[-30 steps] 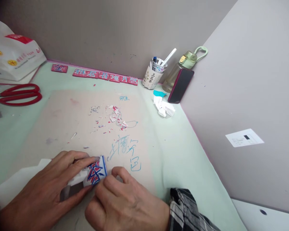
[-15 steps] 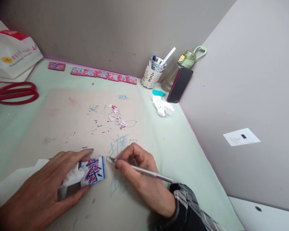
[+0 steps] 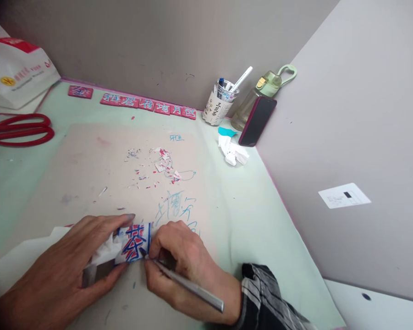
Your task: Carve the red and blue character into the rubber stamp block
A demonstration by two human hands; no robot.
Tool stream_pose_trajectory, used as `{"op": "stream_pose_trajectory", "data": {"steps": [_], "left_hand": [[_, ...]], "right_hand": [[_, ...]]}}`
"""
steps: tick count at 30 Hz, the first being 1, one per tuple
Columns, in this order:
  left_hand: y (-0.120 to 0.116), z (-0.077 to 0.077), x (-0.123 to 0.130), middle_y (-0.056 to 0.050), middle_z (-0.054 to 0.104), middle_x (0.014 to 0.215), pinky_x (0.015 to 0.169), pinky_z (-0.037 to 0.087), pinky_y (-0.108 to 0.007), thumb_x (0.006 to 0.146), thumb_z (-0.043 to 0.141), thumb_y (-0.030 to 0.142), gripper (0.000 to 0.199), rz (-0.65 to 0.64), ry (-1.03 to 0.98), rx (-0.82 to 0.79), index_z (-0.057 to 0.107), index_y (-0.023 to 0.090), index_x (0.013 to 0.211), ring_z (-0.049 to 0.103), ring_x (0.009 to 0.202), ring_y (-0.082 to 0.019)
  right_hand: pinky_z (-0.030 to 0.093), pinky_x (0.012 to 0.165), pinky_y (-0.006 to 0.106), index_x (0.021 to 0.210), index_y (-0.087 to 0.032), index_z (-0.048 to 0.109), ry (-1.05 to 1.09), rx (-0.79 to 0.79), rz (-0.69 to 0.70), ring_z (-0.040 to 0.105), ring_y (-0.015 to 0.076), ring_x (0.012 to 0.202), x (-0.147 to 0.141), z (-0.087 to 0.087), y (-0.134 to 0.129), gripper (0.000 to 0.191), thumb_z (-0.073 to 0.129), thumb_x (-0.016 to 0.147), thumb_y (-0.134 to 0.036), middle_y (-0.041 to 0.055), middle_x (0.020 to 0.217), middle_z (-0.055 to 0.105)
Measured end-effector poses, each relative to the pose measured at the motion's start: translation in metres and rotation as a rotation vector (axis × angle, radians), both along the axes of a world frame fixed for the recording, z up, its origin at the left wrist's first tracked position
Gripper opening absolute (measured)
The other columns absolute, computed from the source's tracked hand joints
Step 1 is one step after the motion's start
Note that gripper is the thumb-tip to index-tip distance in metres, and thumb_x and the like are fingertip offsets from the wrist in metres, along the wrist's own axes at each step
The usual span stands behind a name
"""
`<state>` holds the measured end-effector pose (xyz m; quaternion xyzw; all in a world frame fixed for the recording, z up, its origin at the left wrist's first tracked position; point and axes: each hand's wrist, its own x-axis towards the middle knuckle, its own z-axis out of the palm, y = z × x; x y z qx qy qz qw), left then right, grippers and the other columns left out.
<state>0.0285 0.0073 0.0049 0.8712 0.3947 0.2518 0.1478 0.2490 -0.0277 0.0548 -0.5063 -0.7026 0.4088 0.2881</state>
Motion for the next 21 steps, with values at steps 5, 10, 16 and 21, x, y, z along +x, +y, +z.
{"op": "stream_pose_trajectory", "data": {"steps": [5,10,16,21], "left_hand": [[0.0011,-0.0011,0.0,-0.009,0.072,0.116,0.086,0.061,-0.046,0.091,0.052,0.026,0.042,0.007,-0.033,-0.012,0.046,0.023,0.133,0.071,0.104,-0.03],[-0.0017,-0.0047,-0.0033,-0.007,0.071,0.121,0.091,0.061,-0.048,0.093,0.054,0.03,0.043,0.0,-0.062,-0.078,0.048,0.027,0.135,0.069,0.109,-0.03],[-0.0018,-0.0075,-0.0053,-0.004,0.071,0.122,0.092,0.061,-0.047,0.093,0.056,0.033,0.043,0.017,-0.071,-0.113,0.048,0.031,0.135,0.069,0.109,-0.03],[-0.0037,-0.0084,-0.0069,-0.004,0.069,0.123,0.096,0.059,-0.049,0.093,0.057,0.032,0.045,0.022,-0.06,-0.145,0.046,0.032,0.136,0.068,0.112,-0.03]], "right_hand": [[0.04,0.073,0.027,0.085,-0.021,0.049,-0.079,0.138,0.046,0.048,0.0143,0.075,-0.0012,-0.0003,-0.0007,0.015,0.055,0.086,-0.007,-0.0015,0.078,0.055],[0.042,0.074,0.028,0.087,-0.021,0.049,-0.105,0.203,0.107,0.049,0.0145,0.076,-0.0001,-0.001,-0.0002,0.016,0.054,0.088,-0.006,-0.0007,0.081,0.056],[0.044,0.076,0.029,0.088,-0.021,0.049,-0.09,0.19,0.107,0.051,0.0153,0.078,0.002,0.0002,0.0004,0.015,0.054,0.089,-0.007,0.0005,0.083,0.06],[0.044,0.076,0.029,0.088,-0.022,0.049,-0.092,0.19,0.102,0.052,0.0158,0.078,0.0004,-0.0006,-0.0007,0.015,0.054,0.088,-0.008,0.0004,0.082,0.06]]}}
